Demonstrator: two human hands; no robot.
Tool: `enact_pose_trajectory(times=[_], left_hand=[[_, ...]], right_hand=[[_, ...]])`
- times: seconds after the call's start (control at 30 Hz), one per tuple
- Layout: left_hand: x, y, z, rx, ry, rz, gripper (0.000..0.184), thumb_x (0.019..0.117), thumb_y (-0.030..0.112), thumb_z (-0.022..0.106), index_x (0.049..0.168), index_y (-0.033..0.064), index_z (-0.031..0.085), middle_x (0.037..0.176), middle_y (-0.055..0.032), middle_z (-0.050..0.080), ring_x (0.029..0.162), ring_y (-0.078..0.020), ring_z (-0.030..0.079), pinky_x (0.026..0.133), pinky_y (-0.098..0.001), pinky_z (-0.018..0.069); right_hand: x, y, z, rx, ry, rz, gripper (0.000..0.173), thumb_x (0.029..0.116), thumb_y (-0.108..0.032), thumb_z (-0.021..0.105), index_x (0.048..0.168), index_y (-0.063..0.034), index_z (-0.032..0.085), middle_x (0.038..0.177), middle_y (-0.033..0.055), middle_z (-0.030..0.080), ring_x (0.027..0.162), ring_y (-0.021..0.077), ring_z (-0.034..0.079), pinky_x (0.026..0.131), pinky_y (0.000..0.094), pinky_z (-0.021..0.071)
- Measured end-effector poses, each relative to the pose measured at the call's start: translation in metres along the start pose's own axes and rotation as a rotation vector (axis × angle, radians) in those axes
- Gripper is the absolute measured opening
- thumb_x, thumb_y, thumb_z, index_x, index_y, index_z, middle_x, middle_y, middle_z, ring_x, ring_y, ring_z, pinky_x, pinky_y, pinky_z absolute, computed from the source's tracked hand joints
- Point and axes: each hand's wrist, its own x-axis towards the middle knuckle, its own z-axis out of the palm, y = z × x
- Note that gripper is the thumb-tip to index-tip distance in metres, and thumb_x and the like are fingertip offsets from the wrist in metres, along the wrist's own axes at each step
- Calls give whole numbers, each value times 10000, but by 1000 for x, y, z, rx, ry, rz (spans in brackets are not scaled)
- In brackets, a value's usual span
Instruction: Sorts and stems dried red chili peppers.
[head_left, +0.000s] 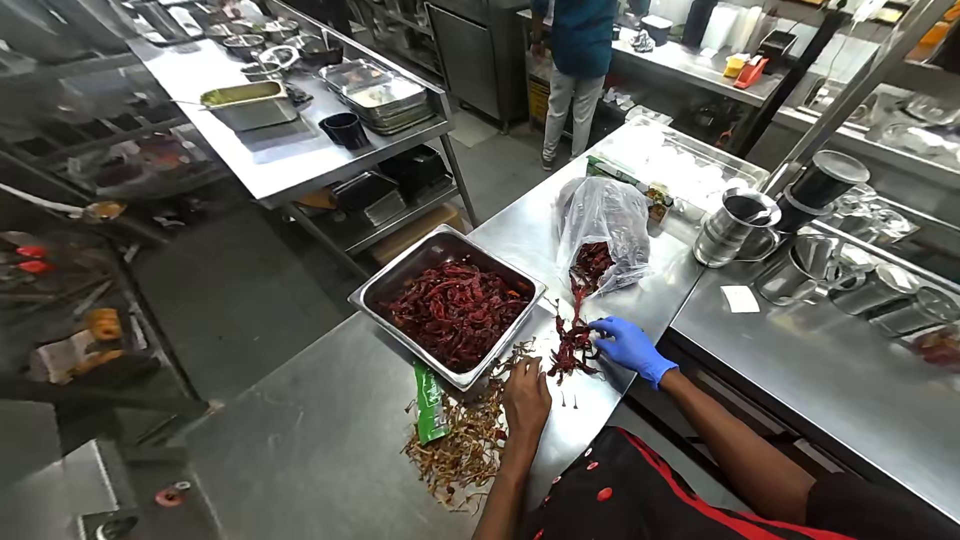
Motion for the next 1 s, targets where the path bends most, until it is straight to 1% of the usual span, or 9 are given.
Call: enact_pose_trajectory(times=[0.1, 0.17, 0.3, 0.43, 0.63, 0.77, 0.83, 0.9, 1.0], left_hand=[[-3, -8, -8, -2, 18, 0, 317, 1005, 187, 581, 1302, 142, 680, 1298, -85, 661, 1136, -266, 669, 943, -498, 570], [-6, -10, -10, -18, 10, 1, 297, 1008, 195, 582, 1280, 142, 689, 1228, -76, 687, 1064, -251, 691, 904, -490, 582], [-16, 4, 1, -46, -33, -18, 338, 988, 234, 610, 1308, 156, 680, 1311, -75, 645, 1033, -245, 693, 869, -471, 600], [-17, 18, 17, -55, -64, -62, 354, 982, 280, 613, 1309, 167, 683, 1216, -67, 699, 1050, -231, 695, 907, -451, 589], [-21, 12, 18, -94, -107, -73, 311, 977, 268, 602, 1248, 157, 706, 1063, -34, 716, 968, -183, 696, 875, -414, 591], [-22, 1, 17, -137, -101, -77, 271, 991, 225, 562, 1198, 140, 714, 1022, -32, 714, 924, -165, 698, 852, -410, 599], [-21, -1, 16, -154, -109, -80, 270, 993, 241, 563, 1186, 137, 722, 1009, -32, 717, 902, -163, 699, 840, -415, 603], [-20, -1, 13, -179, -118, -88, 268, 994, 245, 567, 1179, 132, 724, 995, -25, 722, 886, -155, 700, 832, -411, 604], [-19, 3, 10, -257, -75, -93, 272, 985, 209, 576, 1204, 122, 713, 967, -12, 711, 800, -123, 682, 749, -361, 607]], right_hand=[[-16, -25, 5, -75, 2, -83, 175, 915, -320, 741, 1012, -174, 747, 944, 22, 716, 880, 207, 685, 772, 495, 563], [-21, -33, 17, -186, -5, -129, 267, 859, -440, 776, 951, -193, 734, 898, -3, 693, 868, 199, 665, 746, 471, 544], [-31, -39, 40, -336, 19, -222, 377, 792, -465, 825, 1050, -205, 736, 988, 26, 671, 927, 250, 633, 770, 481, 524], [-32, -43, 67, -382, 35, -304, 434, 896, -270, 709, 1326, -278, 651, 1201, 42, 668, 1062, 276, 627, 820, 492, 532], [-28, -42, 93, -324, 129, -299, 229, 950, -183, 622, 1139, -255, 730, 1142, 12, 690, 1045, 242, 643, 865, 472, 537], [-26, -40, 94, -134, 228, -230, 279, 1003, -255, 591, 1228, -338, 735, 1297, -36, 671, 1171, 184, 623, 971, 443, 525], [-26, -45, 85, -36, 271, -154, 247, 1018, -343, 593, 1206, -374, 749, 1240, -49, 673, 1160, 148, 607, 971, 423, 519], [-26, -50, 74, 19, 293, -86, 230, 1004, -380, 601, 1169, -398, 760, 1067, -47, 650, 1019, 134, 593, 868, 400, 508], [-26, -50, 57, 50, 243, -18, 244, 1016, -368, 584, 1178, -363, 767, 938, -49, 670, 916, 122, 622, 833, 386, 521]])
